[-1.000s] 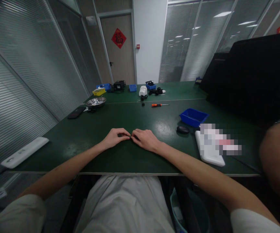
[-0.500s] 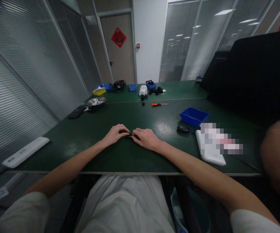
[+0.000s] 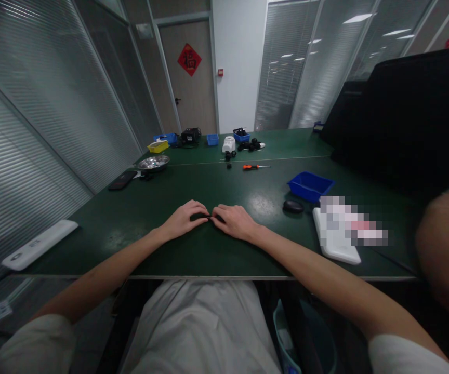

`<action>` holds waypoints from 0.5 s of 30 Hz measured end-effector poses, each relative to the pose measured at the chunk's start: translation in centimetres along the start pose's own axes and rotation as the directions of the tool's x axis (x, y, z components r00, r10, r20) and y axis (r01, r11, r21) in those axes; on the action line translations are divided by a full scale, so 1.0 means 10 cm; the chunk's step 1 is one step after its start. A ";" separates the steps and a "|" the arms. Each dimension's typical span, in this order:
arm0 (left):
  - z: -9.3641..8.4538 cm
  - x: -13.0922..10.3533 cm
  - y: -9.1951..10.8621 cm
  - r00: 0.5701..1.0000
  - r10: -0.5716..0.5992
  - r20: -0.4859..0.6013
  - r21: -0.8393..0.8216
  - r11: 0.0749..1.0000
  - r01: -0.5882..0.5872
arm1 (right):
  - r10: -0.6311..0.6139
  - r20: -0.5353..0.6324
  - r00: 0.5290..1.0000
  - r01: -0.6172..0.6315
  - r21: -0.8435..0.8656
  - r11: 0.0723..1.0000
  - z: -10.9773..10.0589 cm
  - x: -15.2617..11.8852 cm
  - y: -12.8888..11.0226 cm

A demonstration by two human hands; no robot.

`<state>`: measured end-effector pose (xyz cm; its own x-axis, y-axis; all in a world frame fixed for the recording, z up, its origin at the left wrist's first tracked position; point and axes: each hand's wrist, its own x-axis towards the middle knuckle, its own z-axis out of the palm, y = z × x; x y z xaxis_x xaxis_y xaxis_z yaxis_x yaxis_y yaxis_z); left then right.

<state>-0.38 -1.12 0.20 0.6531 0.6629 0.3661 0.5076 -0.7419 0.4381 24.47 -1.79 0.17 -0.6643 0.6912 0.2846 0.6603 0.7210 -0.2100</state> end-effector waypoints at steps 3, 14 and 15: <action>0.03 0.00 -0.06 0.999 -0.033 -0.006 0.008 0.999 0.033 | 0.016 -0.003 1.000 -0.016 -0.001 1.000 -0.01 0.00 0.02; -0.35 -0.20 -0.43 0.987 -0.162 -0.023 0.080 0.983 0.163 | 0.037 -0.004 0.999 -0.037 0.023 0.999 -0.04 0.00 0.03; -0.47 -0.27 -0.55 0.977 -0.207 -0.043 0.095 0.973 0.211 | 0.036 -0.005 0.999 -0.036 0.027 0.999 -0.05 0.00 0.03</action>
<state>-7.60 1.70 0.69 0.5090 0.8061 0.3019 0.6849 -0.5917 0.4251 24.83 -1.64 0.53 -0.6385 0.7164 0.2812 0.6740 0.6969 -0.2449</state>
